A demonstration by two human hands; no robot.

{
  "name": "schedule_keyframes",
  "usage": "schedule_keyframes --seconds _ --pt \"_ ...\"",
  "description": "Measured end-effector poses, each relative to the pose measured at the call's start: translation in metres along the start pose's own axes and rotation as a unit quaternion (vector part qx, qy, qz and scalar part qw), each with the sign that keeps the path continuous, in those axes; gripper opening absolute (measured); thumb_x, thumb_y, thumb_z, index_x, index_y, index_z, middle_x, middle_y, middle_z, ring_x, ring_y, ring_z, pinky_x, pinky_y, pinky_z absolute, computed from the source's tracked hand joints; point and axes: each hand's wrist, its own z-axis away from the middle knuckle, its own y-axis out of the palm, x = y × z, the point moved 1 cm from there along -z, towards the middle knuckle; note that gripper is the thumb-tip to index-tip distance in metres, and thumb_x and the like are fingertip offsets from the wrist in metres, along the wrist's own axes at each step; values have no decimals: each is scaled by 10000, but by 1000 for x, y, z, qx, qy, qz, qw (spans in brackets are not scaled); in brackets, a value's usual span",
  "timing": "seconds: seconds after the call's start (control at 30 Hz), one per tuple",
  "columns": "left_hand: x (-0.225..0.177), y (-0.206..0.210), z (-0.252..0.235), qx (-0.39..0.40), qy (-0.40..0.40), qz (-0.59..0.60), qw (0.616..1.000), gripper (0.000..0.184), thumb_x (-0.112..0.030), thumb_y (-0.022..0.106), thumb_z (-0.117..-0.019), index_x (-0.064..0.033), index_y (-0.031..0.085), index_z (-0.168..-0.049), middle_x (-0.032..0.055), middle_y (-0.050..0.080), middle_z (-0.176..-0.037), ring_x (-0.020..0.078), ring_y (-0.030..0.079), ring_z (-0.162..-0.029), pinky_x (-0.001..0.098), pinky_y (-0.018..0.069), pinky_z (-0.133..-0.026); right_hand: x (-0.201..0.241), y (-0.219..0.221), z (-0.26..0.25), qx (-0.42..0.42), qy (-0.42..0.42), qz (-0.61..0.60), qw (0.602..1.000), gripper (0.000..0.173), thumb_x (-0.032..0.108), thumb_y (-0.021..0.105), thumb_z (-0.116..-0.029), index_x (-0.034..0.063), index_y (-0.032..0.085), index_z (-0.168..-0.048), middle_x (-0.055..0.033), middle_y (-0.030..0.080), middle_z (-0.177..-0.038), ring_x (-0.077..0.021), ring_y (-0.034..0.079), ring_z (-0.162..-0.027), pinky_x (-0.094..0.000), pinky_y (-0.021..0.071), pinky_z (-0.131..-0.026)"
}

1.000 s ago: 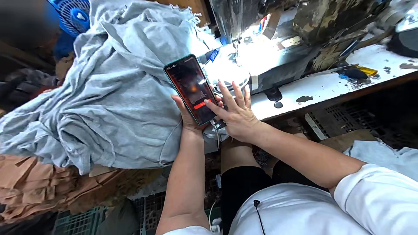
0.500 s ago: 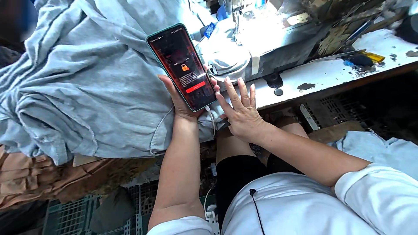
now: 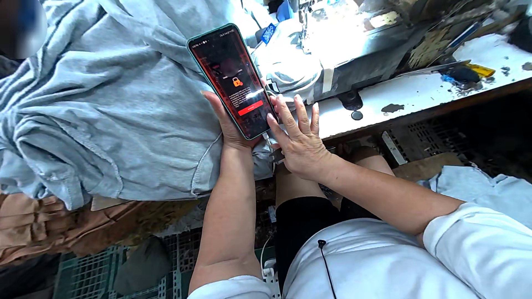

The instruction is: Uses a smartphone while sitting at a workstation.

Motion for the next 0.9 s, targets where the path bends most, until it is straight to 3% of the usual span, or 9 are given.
schedule_keyframes --seconds 0.17,0.23,0.33,0.4,0.5,0.63,0.77,0.83,0.9 --pt "1 -12 -1 -14 -15 -24 999 1000 -880 657 -647 -136 611 -1313 99 717 -1121 236 706 -1009 424 597 -879 0 -6 -1 27 -46 -86 995 494 235 603 -971 343 599 -1454 -189 310 -1662 -481 179 -1545 -744 91 -1180" --pt "1 -6 -1 -8 -15 1 1000 962 -865 637 -681 -133 611 -1306 106 717 -1140 239 709 -1027 418 601 -890 -5 -8 1 10 -48 -123 991 523 184 623 -928 298 623 -1438 -204 334 -1647 -482 200 -1540 -708 116 -1204" --pt "0 -2 0 7 -30 17 999 946 -864 619 -697 -138 617 -1305 108 712 -1163 243 707 -1045 418 598 -902 -15 -11 2 -11 -30 -145 989 457 200 583 -981 212 626 -1436 -200 372 -1627 -478 243 -1524 -663 158 -1219" --pt "0 -4 -1 4 -51 17 999 1035 -903 612 -657 -107 603 -1319 155 717 -1116 302 721 -972 469 610 -844 -20 -12 1 -10 -10 -124 992 476 189 593 -966 182 620 -1442 -202 367 -1629 -487 241 -1522 -677 169 -1209" --pt "0 -2 -1 0 -50 11 999 1055 -935 551 -666 -106 591 -1317 155 714 -1106 296 720 -954 459 614 -836 -18 -14 -3 22 18 -57 998 538 230 613 -957 162 571 -1489 -205 298 -1664 -499 199 -1534 -697 137 -1205" --pt "-1 3 1 -9 -26 -10 1000 1007 -932 498 -712 -133 581 -1319 124 725 -1131 265 728 -979 427 619 -839 -6 -12 -10 33 31 -7 999 556 235 602 -979 119 527 -1517 -176 298 -1673 -466 205 -1545 -715 115 -1195" --pt "-2 3 1 -12 13 -24 1000 860 -863 566 -749 -197 605 -1292 40 716 -1186 176 693 -1096 369 586 -934 3 -11 -13 47 -2 -28 998 526 271 605 -983 168 559 -1497 -181 320 -1662 -479 227 -1534 -729 142 -1185" --pt "-2 5 3 -24 29 -31 999 831 -838 527 -803 -173 586 -1298 50 712 -1189 176 688 -1113 364 583 -949 5 -16 -12 65 -45 -94 992 467 260 632 -964 266 630 -1431 -195 313 -1660 -469 191 -1546 -707 116 -1207" --pt "-3 7 4 -34 28 -25 999 838 -824 523 -818 -140 582 -1299 82 716 -1174 202 706 -1079 367 602 -915 3 -21 -10 58 -75 -155 983 399 247 608 -993 273 669 -1386 -196 347 -1642 -447 198 -1551 -672 139 -1226"
